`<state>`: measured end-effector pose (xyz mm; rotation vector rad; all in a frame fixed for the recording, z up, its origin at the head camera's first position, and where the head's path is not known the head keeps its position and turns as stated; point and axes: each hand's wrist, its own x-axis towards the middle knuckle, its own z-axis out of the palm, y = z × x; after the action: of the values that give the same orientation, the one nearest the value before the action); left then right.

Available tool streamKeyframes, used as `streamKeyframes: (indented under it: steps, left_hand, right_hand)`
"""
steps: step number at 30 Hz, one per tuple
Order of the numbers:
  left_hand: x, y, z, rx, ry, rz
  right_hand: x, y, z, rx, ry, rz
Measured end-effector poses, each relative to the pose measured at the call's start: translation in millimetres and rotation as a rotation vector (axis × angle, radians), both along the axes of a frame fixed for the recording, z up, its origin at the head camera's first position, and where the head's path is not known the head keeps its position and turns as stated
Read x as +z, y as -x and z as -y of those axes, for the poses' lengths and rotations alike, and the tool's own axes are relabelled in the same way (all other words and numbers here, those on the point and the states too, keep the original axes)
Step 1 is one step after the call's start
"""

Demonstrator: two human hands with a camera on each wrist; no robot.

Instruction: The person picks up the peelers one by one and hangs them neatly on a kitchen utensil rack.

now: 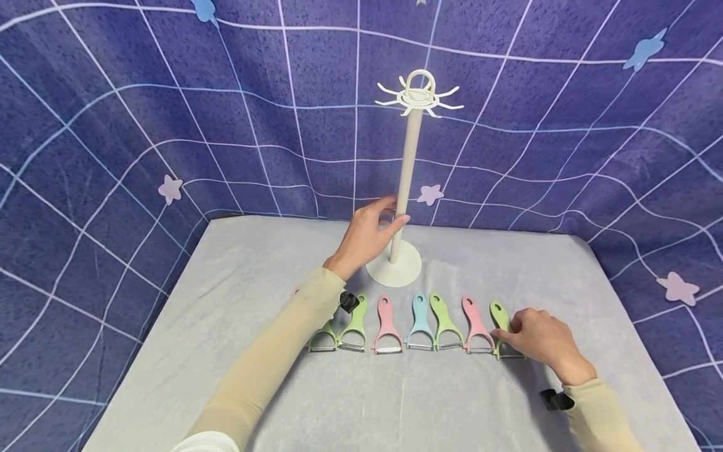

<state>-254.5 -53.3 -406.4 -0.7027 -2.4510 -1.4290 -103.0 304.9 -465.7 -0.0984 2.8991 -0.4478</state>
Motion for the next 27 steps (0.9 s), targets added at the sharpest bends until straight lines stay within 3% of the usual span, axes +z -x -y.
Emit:
streamKeyframes:
  steps: [14, 27]
  left_hand:
    - [4.0, 2.8, -5.0, 0.054, 0.066, -0.019]
    - [4.3, 4.4, -5.1, 0.052, 0.061, -0.032]
  right_hand:
    - [-1.4, 0.3, 2.4, -0.033, 0.030, -0.003]
    - [1.2, 1.2, 3.8, -0.037, 0.045, -0.008]
